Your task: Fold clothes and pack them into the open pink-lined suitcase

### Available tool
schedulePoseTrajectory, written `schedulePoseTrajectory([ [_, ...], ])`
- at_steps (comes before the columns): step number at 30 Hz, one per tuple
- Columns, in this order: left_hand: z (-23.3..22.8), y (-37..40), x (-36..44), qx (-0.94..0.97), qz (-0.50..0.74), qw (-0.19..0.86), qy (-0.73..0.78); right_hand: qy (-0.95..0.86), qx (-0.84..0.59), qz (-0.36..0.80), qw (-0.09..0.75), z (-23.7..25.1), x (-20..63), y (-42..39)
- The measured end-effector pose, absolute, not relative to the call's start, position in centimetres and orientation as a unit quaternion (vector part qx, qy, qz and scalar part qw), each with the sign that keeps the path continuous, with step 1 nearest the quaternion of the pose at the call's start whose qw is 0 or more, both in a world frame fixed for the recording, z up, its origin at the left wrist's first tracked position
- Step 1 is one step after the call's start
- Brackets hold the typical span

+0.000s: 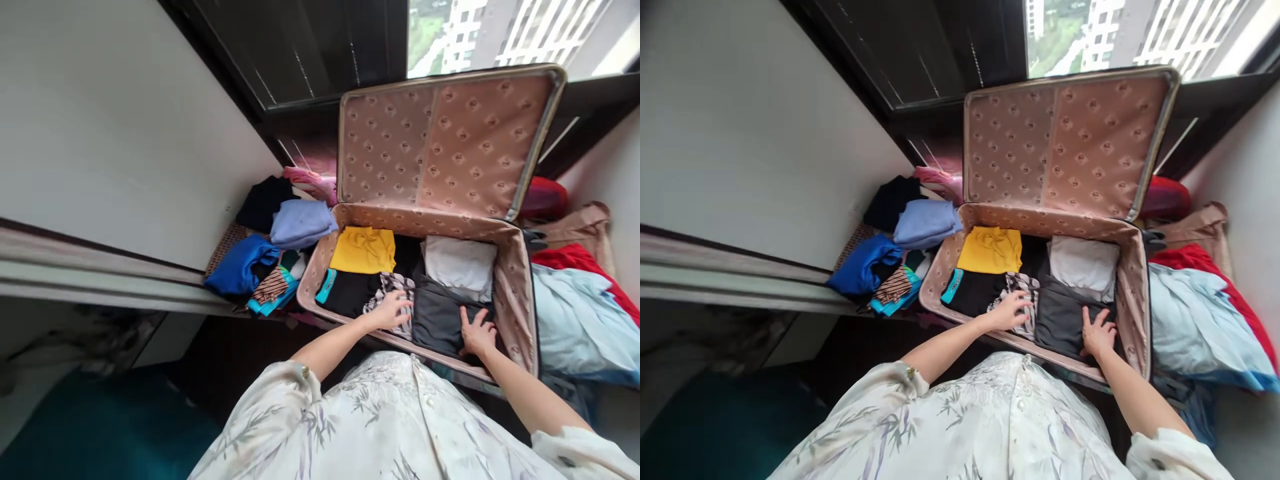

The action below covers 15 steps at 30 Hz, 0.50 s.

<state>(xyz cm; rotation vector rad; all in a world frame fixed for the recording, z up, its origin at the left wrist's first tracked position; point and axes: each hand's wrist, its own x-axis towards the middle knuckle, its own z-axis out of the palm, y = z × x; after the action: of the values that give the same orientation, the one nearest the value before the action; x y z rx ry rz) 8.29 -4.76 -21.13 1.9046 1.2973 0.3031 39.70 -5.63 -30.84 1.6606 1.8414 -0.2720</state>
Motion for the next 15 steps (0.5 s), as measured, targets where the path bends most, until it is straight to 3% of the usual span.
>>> schedulePoseTrajectory([
  [4,-16.1,-2.8,-0.5,0.432,0.421,0.356,0.714,0.709,0.627,-0.076,0.315,-31.1,39.5,-6.0],
  [7,-12.7,-0.3,-7.2,0.158,0.588,0.317,0.727,0.711,0.63,-0.067,0.306,-30.9,39.5,-6.1],
  [11,-9.6,3.0,-13.7,0.023,0.692,0.257,0.674,0.714,0.626,-0.055,0.309,-30.1,39.7,-5.8],
  [15,-7.7,5.6,-17.1,-0.065,0.699,0.289,0.65,0.72,0.625,-0.076,0.292,-28.1,39.4,-4.9],
])
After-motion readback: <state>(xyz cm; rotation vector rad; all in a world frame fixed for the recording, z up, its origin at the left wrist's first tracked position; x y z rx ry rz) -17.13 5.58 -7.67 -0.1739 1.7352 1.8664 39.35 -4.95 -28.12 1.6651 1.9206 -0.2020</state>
